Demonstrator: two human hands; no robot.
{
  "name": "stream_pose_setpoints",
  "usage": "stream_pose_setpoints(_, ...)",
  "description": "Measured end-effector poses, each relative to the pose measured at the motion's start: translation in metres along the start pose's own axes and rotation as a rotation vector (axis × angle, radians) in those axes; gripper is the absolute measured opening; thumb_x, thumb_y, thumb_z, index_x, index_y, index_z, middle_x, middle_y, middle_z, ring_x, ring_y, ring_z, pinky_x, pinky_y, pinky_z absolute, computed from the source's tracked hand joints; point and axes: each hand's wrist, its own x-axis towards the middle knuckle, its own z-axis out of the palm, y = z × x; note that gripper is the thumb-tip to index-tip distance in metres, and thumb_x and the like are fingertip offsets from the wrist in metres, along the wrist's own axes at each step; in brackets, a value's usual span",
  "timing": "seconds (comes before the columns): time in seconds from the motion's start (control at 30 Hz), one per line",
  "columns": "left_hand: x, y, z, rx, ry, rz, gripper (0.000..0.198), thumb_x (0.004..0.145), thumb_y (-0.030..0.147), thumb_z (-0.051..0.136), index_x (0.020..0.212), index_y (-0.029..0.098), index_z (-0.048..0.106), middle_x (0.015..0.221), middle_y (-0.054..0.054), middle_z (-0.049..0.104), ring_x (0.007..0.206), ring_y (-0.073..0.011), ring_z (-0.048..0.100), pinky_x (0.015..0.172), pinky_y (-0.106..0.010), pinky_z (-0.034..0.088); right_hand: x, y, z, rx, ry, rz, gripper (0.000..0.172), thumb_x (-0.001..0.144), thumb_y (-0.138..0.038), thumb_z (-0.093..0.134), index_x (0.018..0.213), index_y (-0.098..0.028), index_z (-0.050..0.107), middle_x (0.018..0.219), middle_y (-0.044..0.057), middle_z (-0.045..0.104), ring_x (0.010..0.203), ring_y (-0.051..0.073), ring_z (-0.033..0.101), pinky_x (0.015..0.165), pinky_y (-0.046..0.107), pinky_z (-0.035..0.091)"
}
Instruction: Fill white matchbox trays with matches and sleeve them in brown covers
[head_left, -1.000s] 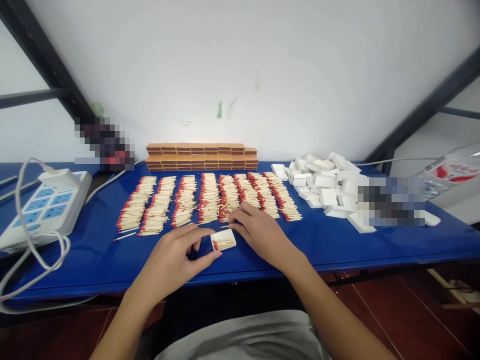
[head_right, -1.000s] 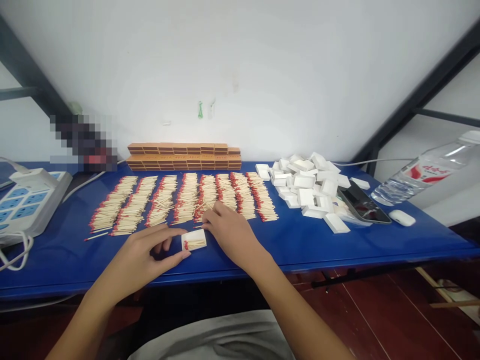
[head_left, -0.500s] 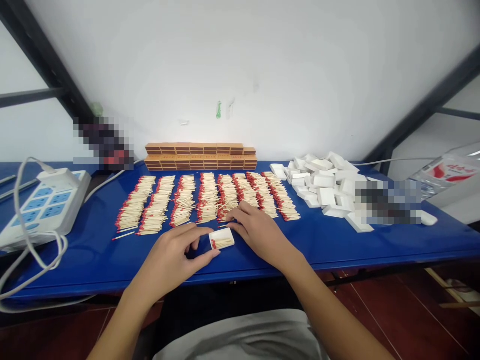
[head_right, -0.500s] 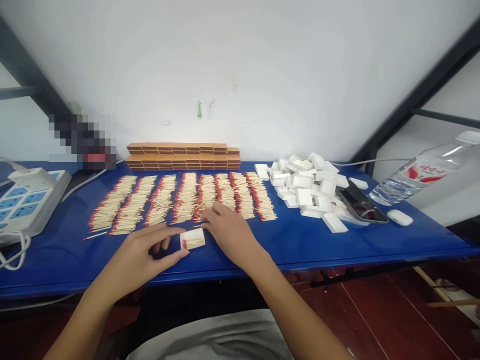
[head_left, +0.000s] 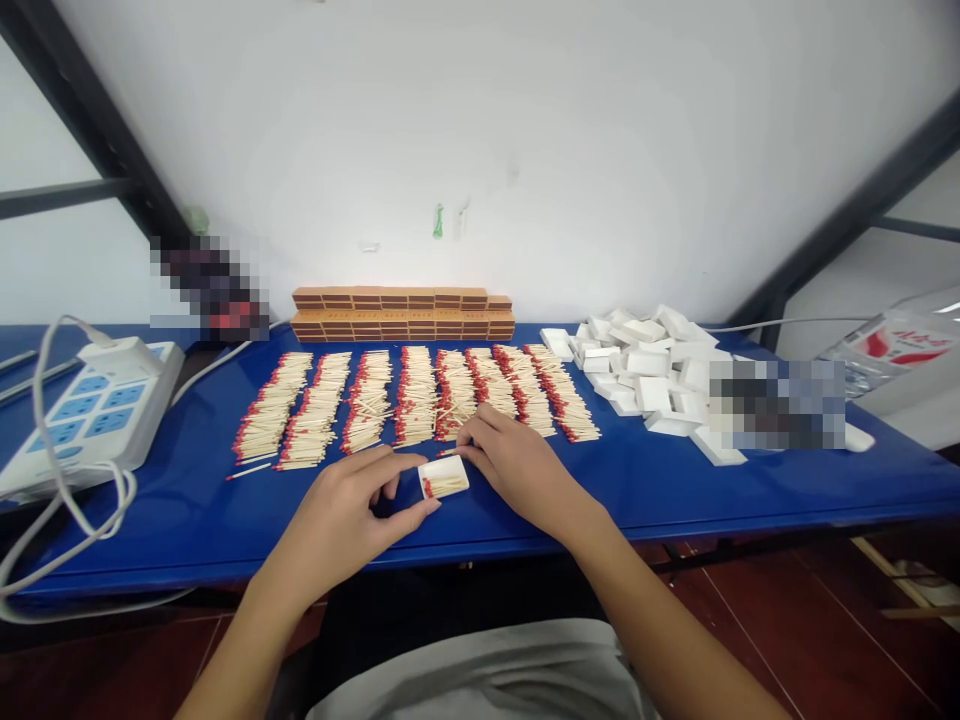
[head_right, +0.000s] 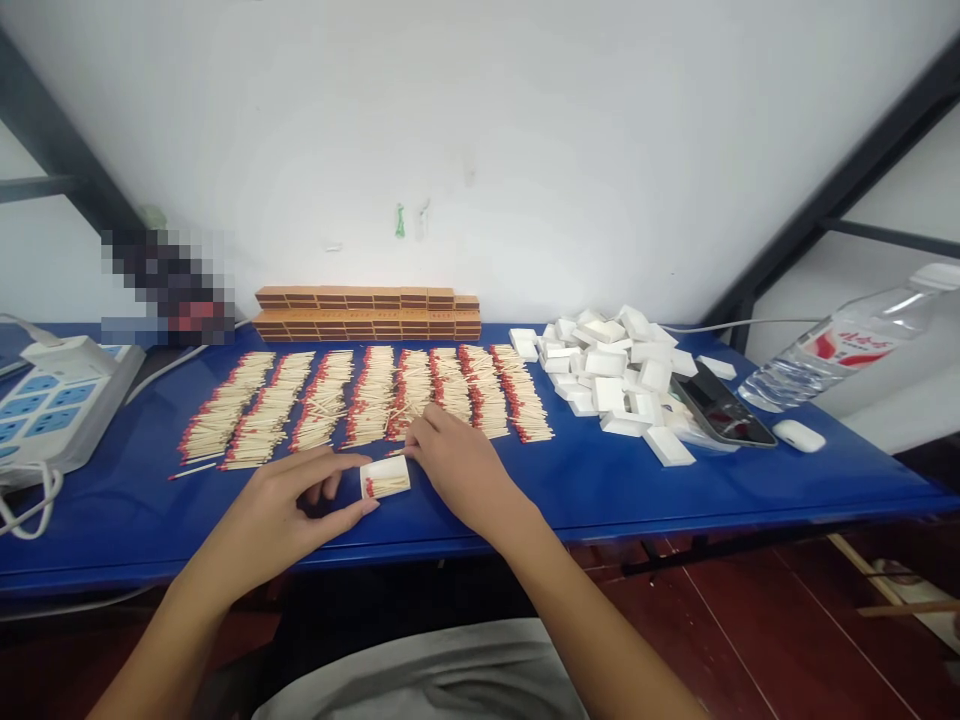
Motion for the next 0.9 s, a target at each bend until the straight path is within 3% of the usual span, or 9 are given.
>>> stream_pose_setpoints(0.2, 0.001, 0.001, 0.000, -0.005, 0.024, 0.024, 0.025, 0.095, 0.036, 0.076, 0.118, 0.025, 0.074, 0.076, 0.004, 0.057, 0.066, -0.0120, 0.052, 0.066, -0.026, 0.044, -0.002, 0.002, -0.002, -0.068, 0.023, 0.001, 0.010, 0.108, -0.024, 0.060, 0.103, -0.016, 0.065, 0.105, 0.008, 0.065, 0.090, 0.021, 0.068, 0.076, 0.033, 0.053)
stream_pose_setpoints(0.33, 0.001, 0.001, 0.000, 0.004, 0.027, 0.015, 0.026, 0.095, 0.036, 0.077, 0.118, 0.025, 0.074, 0.076, 0.004, 0.057, 0.066, -0.0129, 0.053, 0.065, -0.027, 0.044, -0.007, -0.006, -0.009, -0.056, 0.085, -0.086, 0.008, 0.107, -0.022, 0.061, 0.102, -0.017, 0.065, 0.102, 0.006, 0.065, 0.090, 0.020, 0.067, 0.077, 0.032, 0.053)
stream_pose_setpoints(0.5, 0.001, 0.001, -0.001, 0.008, 0.037, 0.025, 0.024, 0.094, 0.035, 0.077, 0.115, 0.023, 0.073, 0.076, 0.003, 0.057, 0.066, -0.0128, 0.052, 0.065, -0.027, 0.044, -0.010, -0.021, -0.006, -0.126, 0.007, -0.214, 0.011, 0.107, -0.019, 0.059, 0.100, -0.016, 0.067, 0.105, 0.009, 0.067, 0.097, 0.023, 0.068, 0.077, 0.033, 0.053)
stream_pose_setpoints(0.6, 0.001, 0.002, -0.001, 0.010, 0.027, 0.018, 0.022, 0.095, 0.035, 0.077, 0.113, 0.023, 0.074, 0.075, 0.003, 0.057, 0.065, -0.0126, 0.052, 0.065, -0.027, 0.043, -0.008, -0.019, -0.007, -0.002, -0.023, -0.250, 0.016, 0.109, -0.020, 0.057, 0.097, -0.018, 0.068, 0.103, 0.007, 0.067, 0.096, 0.020, 0.068, 0.080, 0.031, 0.053)
stream_pose_setpoints(0.77, 0.001, 0.002, -0.001, 0.011, 0.015, -0.001, 0.027, 0.097, 0.038, 0.075, 0.120, 0.024, 0.074, 0.076, 0.003, 0.058, 0.066, -0.0131, 0.054, 0.066, -0.027, 0.045, -0.004, 0.000, -0.013, 0.110, 0.092, -0.073, 0.015, 0.109, -0.024, 0.057, 0.107, -0.020, 0.071, 0.103, 0.006, 0.066, 0.092, 0.018, 0.068, 0.082, 0.031, 0.052)
stream_pose_setpoints(0.9, 0.000, 0.001, -0.001, 0.017, 0.015, -0.010, 0.027, 0.096, 0.040, 0.075, 0.119, 0.024, 0.075, 0.076, 0.003, 0.058, 0.066, -0.0134, 0.054, 0.067, -0.028, 0.045, -0.002, 0.007, -0.009, 0.032, 0.028, -0.022, 0.017, 0.108, -0.021, 0.058, 0.110, -0.020, 0.075, 0.103, 0.007, 0.065, 0.092, 0.020, 0.068, 0.081, 0.031, 0.052)
